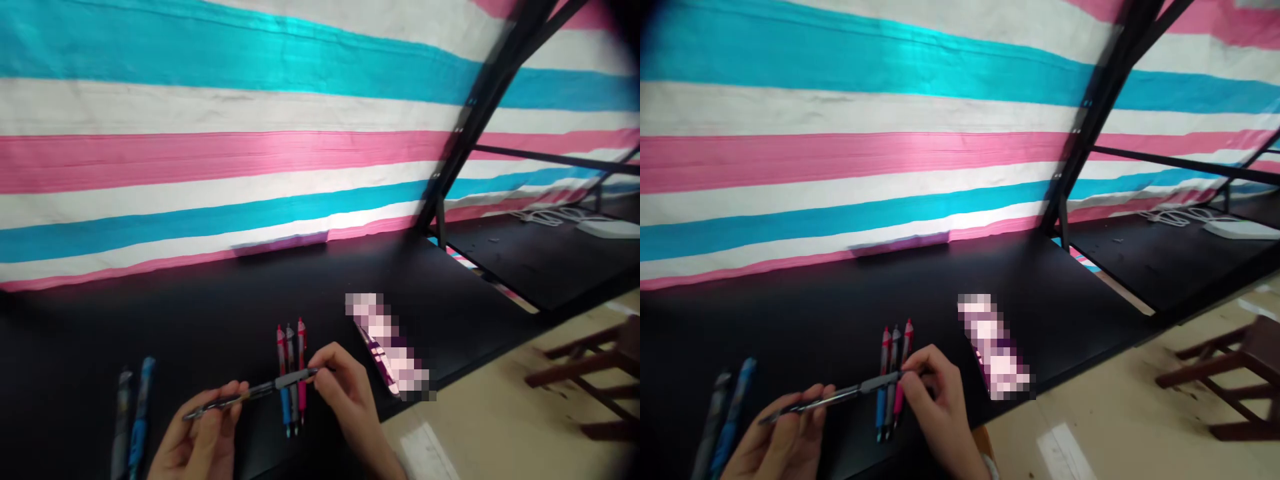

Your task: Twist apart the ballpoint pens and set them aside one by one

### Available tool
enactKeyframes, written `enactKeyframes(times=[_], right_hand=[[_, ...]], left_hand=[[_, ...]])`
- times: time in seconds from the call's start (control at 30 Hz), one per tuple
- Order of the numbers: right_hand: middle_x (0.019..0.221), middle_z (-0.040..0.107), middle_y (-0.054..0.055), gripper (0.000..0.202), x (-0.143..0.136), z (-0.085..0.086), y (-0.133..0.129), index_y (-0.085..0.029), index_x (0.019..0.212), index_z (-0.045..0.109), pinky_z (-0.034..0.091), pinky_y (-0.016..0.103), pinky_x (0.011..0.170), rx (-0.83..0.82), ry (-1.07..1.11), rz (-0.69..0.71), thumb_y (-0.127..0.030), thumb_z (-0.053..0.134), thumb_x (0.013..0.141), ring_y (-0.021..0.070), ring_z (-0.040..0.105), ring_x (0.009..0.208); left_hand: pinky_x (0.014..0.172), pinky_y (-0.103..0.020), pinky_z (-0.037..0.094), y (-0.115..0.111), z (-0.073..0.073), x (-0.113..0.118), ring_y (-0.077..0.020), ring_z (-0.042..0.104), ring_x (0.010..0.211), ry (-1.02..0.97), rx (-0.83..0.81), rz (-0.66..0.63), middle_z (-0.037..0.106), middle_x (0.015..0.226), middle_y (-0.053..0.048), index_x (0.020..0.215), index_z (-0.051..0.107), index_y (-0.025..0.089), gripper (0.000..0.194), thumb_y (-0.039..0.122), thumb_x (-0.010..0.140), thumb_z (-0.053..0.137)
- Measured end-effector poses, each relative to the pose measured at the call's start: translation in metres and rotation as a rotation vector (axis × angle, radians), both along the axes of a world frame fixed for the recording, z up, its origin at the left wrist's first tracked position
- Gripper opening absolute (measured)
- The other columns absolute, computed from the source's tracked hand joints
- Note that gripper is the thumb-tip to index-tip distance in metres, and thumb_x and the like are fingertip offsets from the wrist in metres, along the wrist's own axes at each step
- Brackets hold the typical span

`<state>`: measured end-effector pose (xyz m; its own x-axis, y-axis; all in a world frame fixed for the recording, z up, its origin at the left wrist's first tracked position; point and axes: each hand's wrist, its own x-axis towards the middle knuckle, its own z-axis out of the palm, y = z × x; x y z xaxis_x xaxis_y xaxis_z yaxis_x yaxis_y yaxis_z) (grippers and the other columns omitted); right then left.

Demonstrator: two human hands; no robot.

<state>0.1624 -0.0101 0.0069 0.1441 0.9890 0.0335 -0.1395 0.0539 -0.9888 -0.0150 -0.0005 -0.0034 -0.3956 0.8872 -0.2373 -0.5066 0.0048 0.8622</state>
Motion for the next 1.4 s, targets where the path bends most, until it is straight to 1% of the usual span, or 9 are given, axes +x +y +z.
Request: enactKeyframes(times=[0.13, 0.23, 0.3, 0.4, 0.53, 0.67, 0.9, 1.1, 1.4], right_hand=[[0.062, 0.049, -0.003, 0.037, -0.001, -0.010, -0.003, -0.019, 0.067, 0.055, 0.035, 0.022, 0.053, 0.000, -0.108, 0.017, -0.044, 0.058, 0.095, 0.0116, 0.044, 0.057], [0.073, 0.060, 0.001, 0.026, 0.000, -0.017, -0.004, -0.019, 0.085, 0.067, 0.040, 0.023, 0.055, 0.012, -0.113, 0.046, -0.045, 0.067, 0.089, 0.0145, 0.053, 0.062], [0.070, 0.059, 0.001, 0.028, 0.002, -0.019, -0.004, -0.020, 0.084, 0.069, 0.040, 0.023, 0.053, 0.013, -0.111, 0.035, -0.047, 0.065, 0.090, 0.0148, 0.052, 0.059], [0.062, 0.058, 0.001, 0.031, 0.004, -0.018, -0.003, -0.020, 0.070, 0.068, 0.042, 0.023, 0.051, 0.017, -0.126, 0.073, -0.046, 0.068, 0.087, 0.0152, 0.053, 0.055], [0.069, 0.066, 0.004, 0.027, 0.004, -0.015, -0.001, -0.020, 0.082, 0.074, 0.049, 0.025, 0.052, 0.008, -0.122, 0.052, -0.047, 0.073, 0.081, 0.0180, 0.060, 0.057], [0.061, 0.064, 0.003, 0.032, 0.002, -0.013, 0.000, -0.019, 0.073, 0.072, 0.049, 0.024, 0.051, -0.015, -0.135, 0.041, -0.050, 0.073, 0.081, 0.0176, 0.060, 0.055], [0.063, 0.070, 0.005, 0.029, 0.002, -0.014, 0.000, -0.019, 0.079, 0.078, 0.052, 0.025, 0.053, -0.012, -0.096, -0.005, -0.048, 0.079, 0.076, 0.0188, 0.064, 0.056], [0.064, 0.066, 0.003, 0.028, 0.002, -0.027, -0.007, -0.021, 0.084, 0.076, 0.046, 0.024, 0.048, -0.011, 0.045, -0.233, -0.045, 0.083, 0.072, 0.0148, 0.056, 0.051], [0.062, 0.062, 0.000, 0.019, 0.013, -0.039, -0.002, -0.021, 0.088, 0.075, 0.045, 0.021, 0.049, 0.095, 0.230, -0.208, -0.036, 0.081, 0.079, 0.0119, 0.056, 0.053]], left_hand=[[0.072, -0.024, 0.062, -0.006, 0.006, 0.001, -0.0215, 0.077, 0.078, -0.049, 0.035, -0.014, 0.079, 0.078, -0.002, 0.075, 0.075, 0.023, 0.037, 0.039, 0.050, 0.096], [0.076, -0.028, 0.062, -0.009, 0.006, -0.002, -0.0233, 0.077, 0.082, -0.072, 0.060, -0.043, 0.079, 0.079, -0.004, 0.077, 0.076, 0.021, 0.033, 0.038, 0.055, 0.094], [0.075, -0.028, 0.062, -0.011, 0.004, -0.005, -0.0240, 0.077, 0.081, -0.095, 0.059, -0.046, 0.079, 0.077, -0.004, 0.076, 0.076, 0.021, 0.033, 0.038, 0.055, 0.094], [0.074, -0.027, 0.062, -0.011, 0.002, -0.009, -0.0241, 0.077, 0.081, -0.132, 0.051, -0.078, 0.079, 0.077, -0.005, 0.076, 0.076, 0.021, 0.033, 0.037, 0.055, 0.095], [0.078, -0.027, 0.062, -0.009, 0.002, -0.009, -0.0246, 0.077, 0.084, -0.141, 0.057, -0.104, 0.079, 0.079, -0.006, 0.077, 0.076, 0.020, 0.032, 0.037, 0.056, 0.094], [0.080, -0.029, 0.061, -0.010, 0.003, -0.008, -0.0253, 0.076, 0.087, -0.123, 0.068, -0.133, 0.080, 0.083, -0.008, 0.079, 0.076, 0.019, 0.031, 0.037, 0.059, 0.093], [0.086, -0.032, 0.059, -0.012, 0.007, -0.007, -0.0245, 0.075, 0.090, -0.112, 0.080, -0.177, 0.079, 0.086, -0.008, 0.083, 0.077, 0.019, 0.032, 0.032, 0.059, 0.093], [0.079, -0.024, 0.059, -0.007, 0.002, -0.006, -0.0193, 0.074, 0.084, -0.162, 0.075, 0.014, 0.077, 0.084, -0.004, 0.083, 0.076, 0.020, 0.034, 0.034, 0.057, 0.094], [0.077, -0.022, 0.060, -0.006, 0.000, -0.007, -0.0152, 0.071, 0.076, -0.172, 0.110, 0.091, 0.071, 0.079, -0.001, 0.081, 0.076, 0.019, 0.033, 0.031, 0.057, 0.094]])
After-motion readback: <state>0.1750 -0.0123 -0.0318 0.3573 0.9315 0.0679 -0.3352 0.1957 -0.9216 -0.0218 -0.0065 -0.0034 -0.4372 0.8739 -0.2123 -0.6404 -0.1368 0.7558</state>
